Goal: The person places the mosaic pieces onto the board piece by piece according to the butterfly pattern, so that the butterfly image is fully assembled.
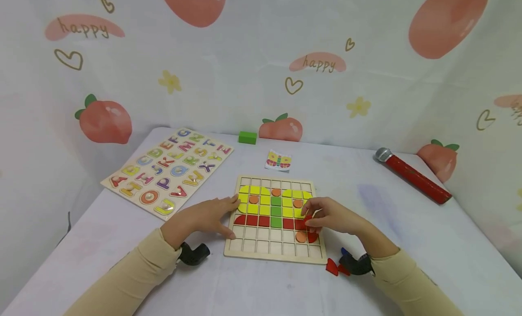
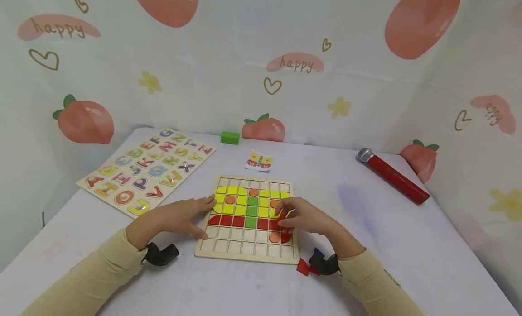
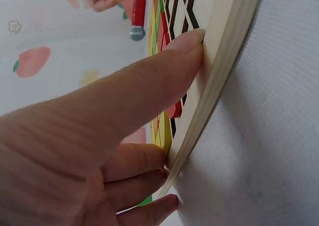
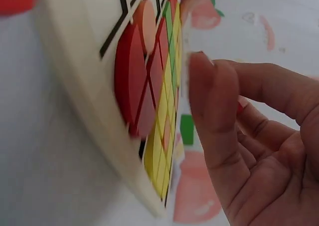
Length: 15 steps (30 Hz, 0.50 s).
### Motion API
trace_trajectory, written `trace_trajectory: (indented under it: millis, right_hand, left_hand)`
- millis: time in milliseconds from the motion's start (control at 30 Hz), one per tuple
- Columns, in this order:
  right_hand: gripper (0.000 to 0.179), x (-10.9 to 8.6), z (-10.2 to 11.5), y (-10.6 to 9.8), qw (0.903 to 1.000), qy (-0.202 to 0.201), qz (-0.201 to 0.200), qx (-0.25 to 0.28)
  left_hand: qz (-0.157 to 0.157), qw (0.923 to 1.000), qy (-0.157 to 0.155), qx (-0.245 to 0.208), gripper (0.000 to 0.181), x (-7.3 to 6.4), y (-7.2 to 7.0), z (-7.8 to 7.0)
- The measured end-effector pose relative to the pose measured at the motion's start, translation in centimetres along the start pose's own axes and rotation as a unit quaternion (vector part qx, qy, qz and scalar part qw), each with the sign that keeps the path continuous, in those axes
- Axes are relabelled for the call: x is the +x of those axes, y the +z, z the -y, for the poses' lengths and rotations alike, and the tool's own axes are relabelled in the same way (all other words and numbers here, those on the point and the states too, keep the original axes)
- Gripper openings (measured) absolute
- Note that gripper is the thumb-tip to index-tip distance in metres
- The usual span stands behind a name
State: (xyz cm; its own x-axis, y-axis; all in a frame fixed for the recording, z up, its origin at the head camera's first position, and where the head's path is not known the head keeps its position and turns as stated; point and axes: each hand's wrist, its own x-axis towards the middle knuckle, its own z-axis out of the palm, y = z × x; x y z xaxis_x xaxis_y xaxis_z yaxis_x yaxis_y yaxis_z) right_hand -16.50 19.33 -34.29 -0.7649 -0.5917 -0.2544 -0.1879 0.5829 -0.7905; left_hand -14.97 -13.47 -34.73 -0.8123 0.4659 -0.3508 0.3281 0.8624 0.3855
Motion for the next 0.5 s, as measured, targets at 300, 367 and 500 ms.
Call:
trace_trajectory:
  millis: [300,367,500]
  right_hand:
    - [0.016,2.0,1.1,1.9,0.999,-0.016,0.015,-0.039]
    - [0.013,2.1,1.3,2.2,0.9984,-0.025,0.022,-0.045]
    - [0.01,2.3,1.4,2.6,0.9976,-0.027,0.026,-0.059]
  left_hand:
    - [-0.001,1.0,-0.002,0.001,0.089,0.0,-0.1,-0.1]
    - [0.0,1.0,-0.002,0.0,0.089,0.0,-0.1,0.0]
    - [0.0,1.0,-0.003,-0.003,0.089,0.0,0.0,0.0]
